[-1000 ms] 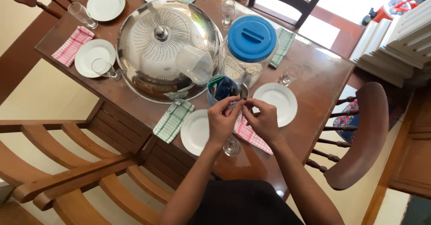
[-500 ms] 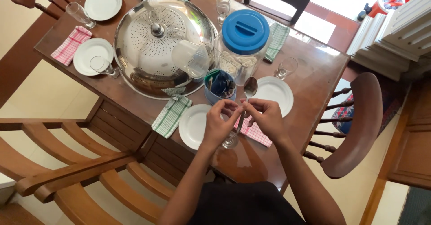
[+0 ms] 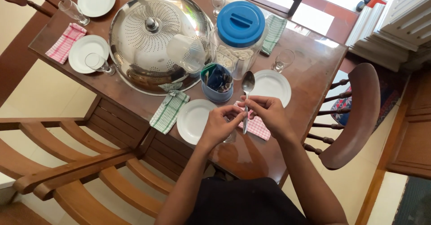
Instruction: The person sets a dining table by placing spoons on napkins at each place setting. They retrieve spoons from a container on the table and walk between the table and a kitchen drawer, opening and closing the drawer before returning to place cutlery.
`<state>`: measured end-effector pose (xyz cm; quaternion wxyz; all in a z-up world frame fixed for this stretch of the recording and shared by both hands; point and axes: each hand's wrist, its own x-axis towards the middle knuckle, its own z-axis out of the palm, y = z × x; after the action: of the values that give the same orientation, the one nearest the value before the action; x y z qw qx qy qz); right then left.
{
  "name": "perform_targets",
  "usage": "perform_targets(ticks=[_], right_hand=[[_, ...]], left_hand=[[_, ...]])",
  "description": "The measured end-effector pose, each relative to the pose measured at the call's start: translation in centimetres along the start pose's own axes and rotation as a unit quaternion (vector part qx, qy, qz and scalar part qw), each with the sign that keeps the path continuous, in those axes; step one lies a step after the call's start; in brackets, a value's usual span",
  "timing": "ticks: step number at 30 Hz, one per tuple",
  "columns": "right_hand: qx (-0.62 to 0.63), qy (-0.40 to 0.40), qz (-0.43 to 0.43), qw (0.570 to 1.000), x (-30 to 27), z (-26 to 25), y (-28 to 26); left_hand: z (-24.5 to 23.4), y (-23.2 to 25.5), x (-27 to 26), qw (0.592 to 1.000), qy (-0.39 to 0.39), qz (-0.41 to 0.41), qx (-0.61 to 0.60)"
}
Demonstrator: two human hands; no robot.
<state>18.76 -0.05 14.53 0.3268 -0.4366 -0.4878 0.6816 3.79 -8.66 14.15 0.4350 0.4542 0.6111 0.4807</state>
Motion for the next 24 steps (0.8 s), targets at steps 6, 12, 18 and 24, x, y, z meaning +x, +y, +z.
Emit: perform_targets(ticks=[6, 12, 18, 24], right_hand=[[0.006, -0.011, -0.008, 1.000, -0.7, -0.8, 0.2], [-0.004, -0.030, -0.009, 1.000, -2.5, -2.1, 0.5], [-0.014, -0.040, 0.000, 0.999, -5.6, -3.4, 0.5], [-0.025, -0.043, 0.000, 0.999, -8.9, -3.4, -0.2]], left_hand=[[0.6, -0.1, -0.4, 1.000, 0.003, 0.003, 0.002], [1.8, 0.2, -2.5, 1.000, 0.014, 0.006, -0.001], [4.8, -1.7, -5.1, 0.998, 0.050, 0.025, -0.012], [5.7, -0.3, -8.4, 0.998, 0.054, 0.027, -0.002]])
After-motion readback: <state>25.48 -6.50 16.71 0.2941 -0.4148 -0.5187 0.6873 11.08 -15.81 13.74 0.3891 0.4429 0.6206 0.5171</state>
